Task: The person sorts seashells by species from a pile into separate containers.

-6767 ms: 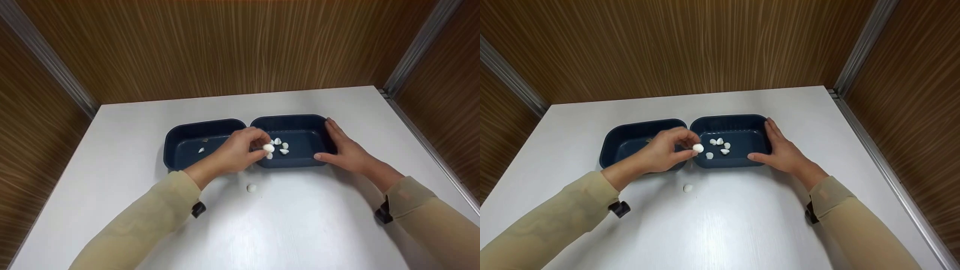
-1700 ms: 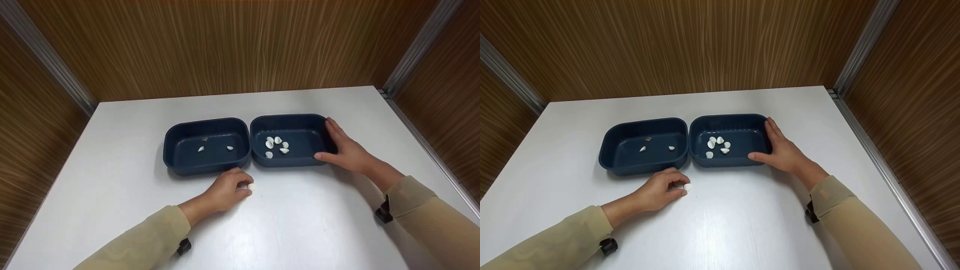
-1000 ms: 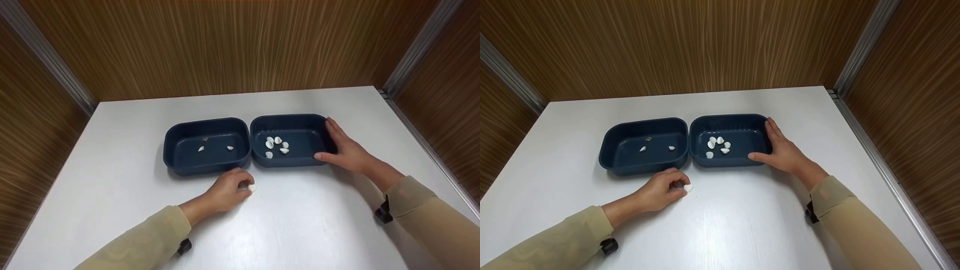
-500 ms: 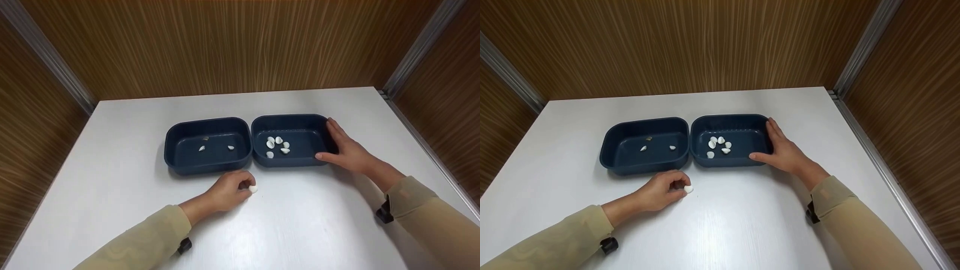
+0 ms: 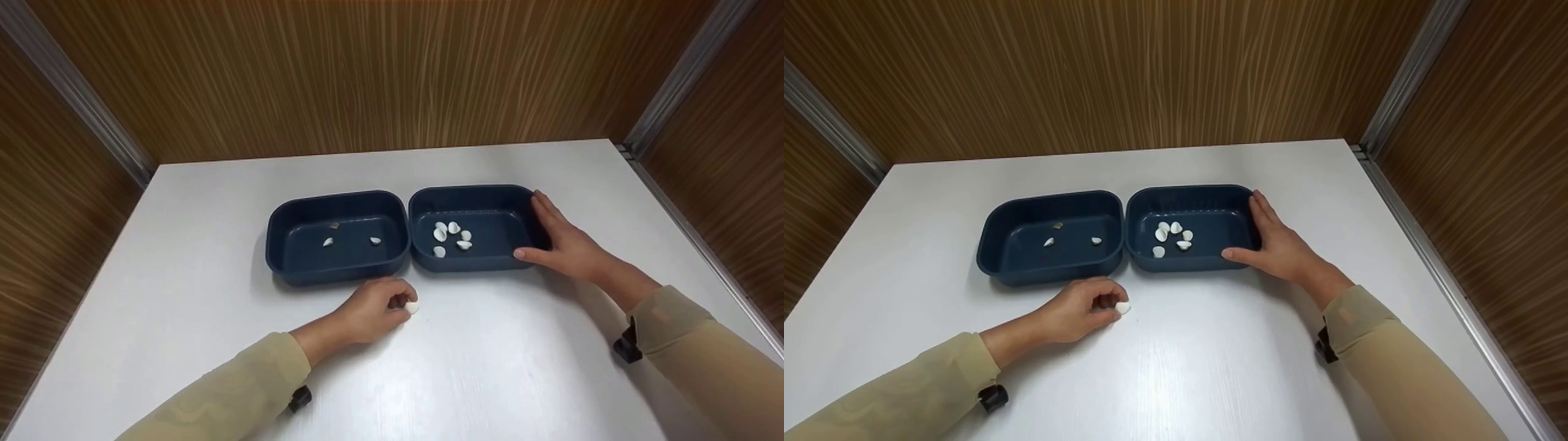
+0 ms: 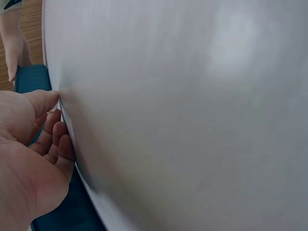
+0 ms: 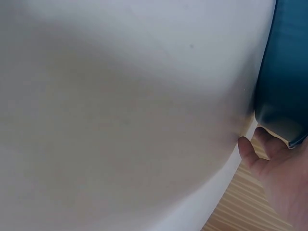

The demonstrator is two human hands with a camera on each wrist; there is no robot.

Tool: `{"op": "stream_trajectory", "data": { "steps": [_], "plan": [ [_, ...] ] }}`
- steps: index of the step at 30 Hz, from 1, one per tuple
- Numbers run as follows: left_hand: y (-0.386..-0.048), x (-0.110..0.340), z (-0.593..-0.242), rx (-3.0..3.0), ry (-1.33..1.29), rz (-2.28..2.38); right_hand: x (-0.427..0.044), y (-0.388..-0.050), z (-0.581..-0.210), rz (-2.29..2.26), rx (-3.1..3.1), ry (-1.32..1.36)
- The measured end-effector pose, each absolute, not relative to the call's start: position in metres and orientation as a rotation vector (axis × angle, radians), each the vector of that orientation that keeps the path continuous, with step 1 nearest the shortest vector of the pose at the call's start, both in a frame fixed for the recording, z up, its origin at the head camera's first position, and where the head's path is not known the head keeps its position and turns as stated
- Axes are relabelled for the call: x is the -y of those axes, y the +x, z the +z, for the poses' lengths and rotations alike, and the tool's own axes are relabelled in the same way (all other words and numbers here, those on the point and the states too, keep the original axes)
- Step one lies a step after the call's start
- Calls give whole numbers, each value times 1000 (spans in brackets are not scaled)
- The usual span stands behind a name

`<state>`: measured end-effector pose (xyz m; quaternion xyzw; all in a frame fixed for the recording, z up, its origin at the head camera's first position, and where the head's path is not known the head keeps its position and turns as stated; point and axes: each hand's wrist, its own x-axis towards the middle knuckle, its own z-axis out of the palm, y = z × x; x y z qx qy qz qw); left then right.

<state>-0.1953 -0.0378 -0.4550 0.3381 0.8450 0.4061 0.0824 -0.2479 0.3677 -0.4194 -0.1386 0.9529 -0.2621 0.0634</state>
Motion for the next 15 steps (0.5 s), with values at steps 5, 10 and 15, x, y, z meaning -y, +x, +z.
{"op": "stream_trajectory", "data": {
  "steps": [5,10,15],
  "plan": [
    [-197,39,-450,-2521,1004,1163,-370,-248,-421,-799,-2876,-429],
    [-198,39,-446,-2516,1008,1133,-370,-249,-422,-811,-2877,-441],
    [-198,37,-438,-2530,1043,1141,-371,-249,-423,-815,-2878,-446]
  ]
}}
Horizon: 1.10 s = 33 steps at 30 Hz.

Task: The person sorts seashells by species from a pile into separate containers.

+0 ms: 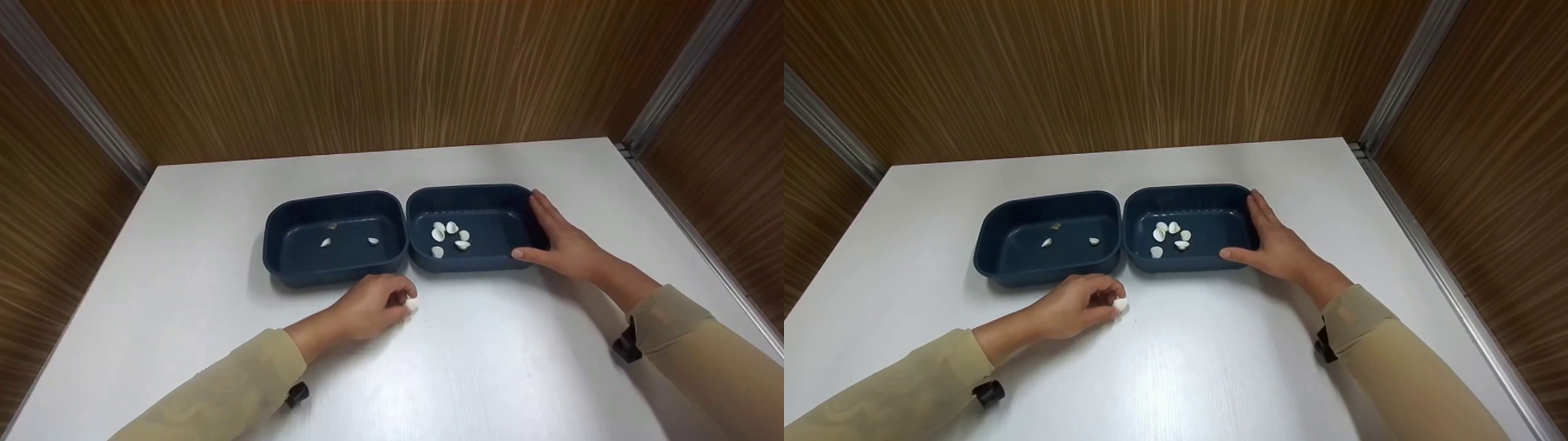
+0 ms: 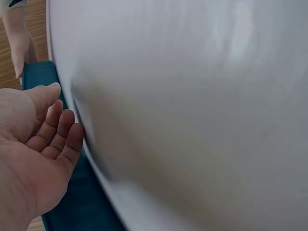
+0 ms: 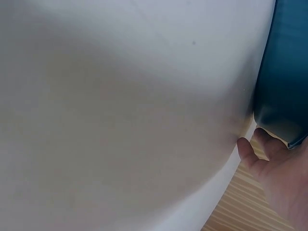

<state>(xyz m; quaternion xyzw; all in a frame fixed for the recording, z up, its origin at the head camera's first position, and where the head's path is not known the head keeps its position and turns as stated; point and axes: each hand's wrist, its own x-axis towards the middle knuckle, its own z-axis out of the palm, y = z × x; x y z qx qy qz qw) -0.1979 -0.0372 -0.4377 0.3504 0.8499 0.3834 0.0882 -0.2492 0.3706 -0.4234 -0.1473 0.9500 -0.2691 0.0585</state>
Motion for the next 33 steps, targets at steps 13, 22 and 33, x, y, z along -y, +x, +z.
{"op": "stream_trajectory", "data": {
  "steps": [13,22,33],
  "plan": [
    [-209,29,-392,-2547,1115,1261,-370,-250,-423,-791,-2887,-446],
    [-235,20,-371,-2571,1038,1302,-369,-248,-423,-799,-2888,-451],
    [-265,-3,-365,-2605,904,1217,-368,-248,-423,-805,-2887,-454]
  ]
}}
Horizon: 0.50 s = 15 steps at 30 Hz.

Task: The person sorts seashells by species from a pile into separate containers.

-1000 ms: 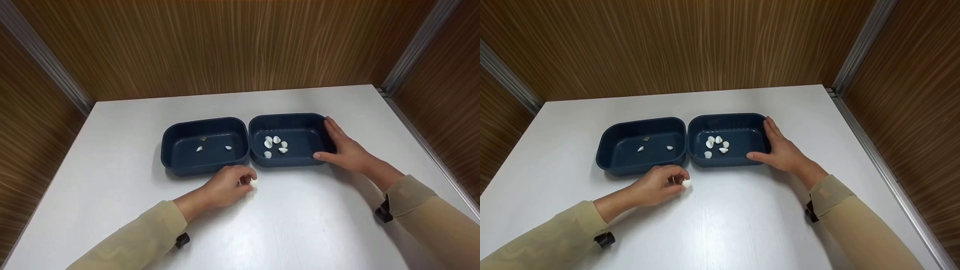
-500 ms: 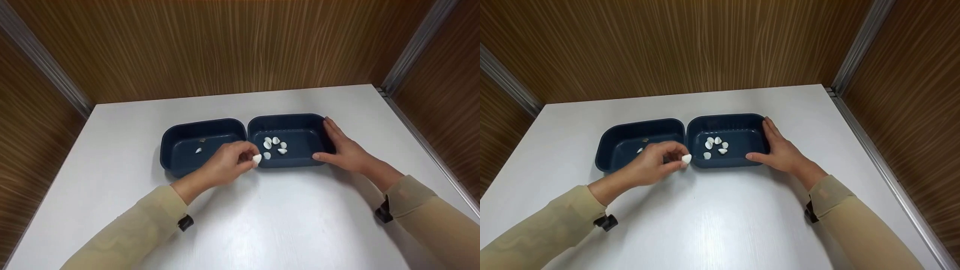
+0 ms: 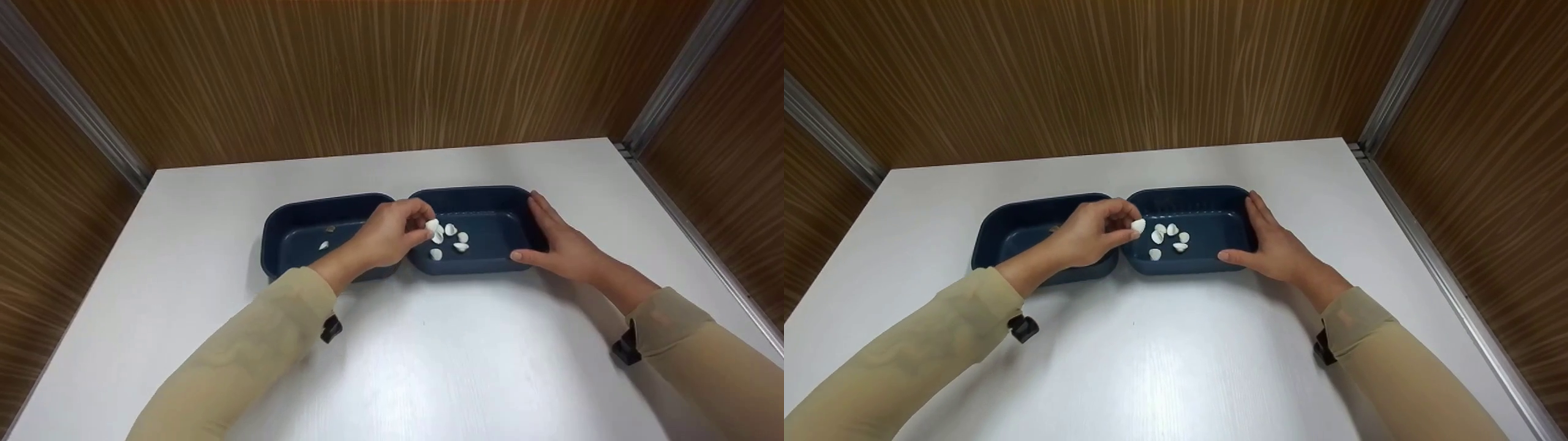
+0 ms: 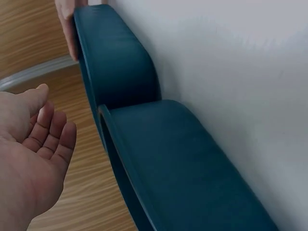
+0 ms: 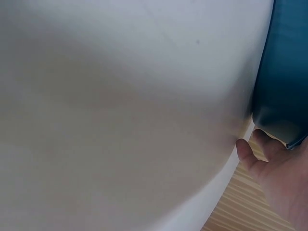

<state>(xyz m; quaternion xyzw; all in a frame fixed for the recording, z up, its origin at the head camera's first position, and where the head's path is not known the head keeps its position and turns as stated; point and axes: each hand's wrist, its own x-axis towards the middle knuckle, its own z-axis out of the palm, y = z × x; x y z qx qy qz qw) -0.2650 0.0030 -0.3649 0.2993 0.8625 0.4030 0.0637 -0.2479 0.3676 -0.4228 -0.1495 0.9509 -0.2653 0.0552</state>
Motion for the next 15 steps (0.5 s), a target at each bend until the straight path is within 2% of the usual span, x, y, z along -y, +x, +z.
{"op": "stream_trajectory", "data": {
  "steps": [15],
  "plan": [
    [-281,-13,-379,-2681,845,1135,-362,-252,-422,-803,-2873,-449]
  ]
}}
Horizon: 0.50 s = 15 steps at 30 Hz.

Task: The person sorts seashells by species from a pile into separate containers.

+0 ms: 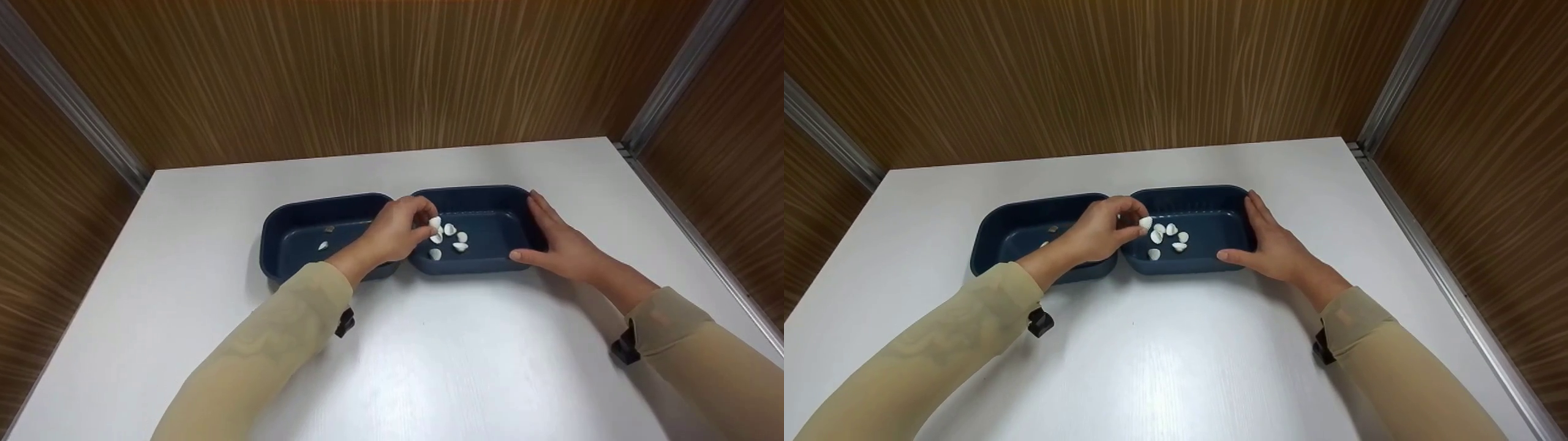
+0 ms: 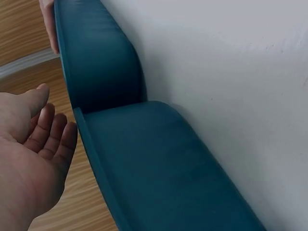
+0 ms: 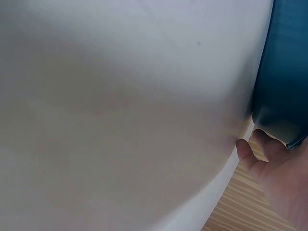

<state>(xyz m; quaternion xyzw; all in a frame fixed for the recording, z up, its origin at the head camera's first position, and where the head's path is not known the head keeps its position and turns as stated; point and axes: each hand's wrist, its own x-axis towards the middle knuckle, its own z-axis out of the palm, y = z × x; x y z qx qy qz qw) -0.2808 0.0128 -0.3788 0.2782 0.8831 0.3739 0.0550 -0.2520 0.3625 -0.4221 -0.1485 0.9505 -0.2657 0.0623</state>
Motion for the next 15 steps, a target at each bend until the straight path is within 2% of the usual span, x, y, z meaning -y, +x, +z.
{"op": "stream_trajectory", "data": {
  "steps": [8,15],
  "plan": [
    [-273,-3,-374,-2887,789,1044,-365,-252,-421,-794,-2861,-425],
    [-263,34,-362,-3109,783,762,-365,-247,-410,-727,-2908,-428]
  ]
}}
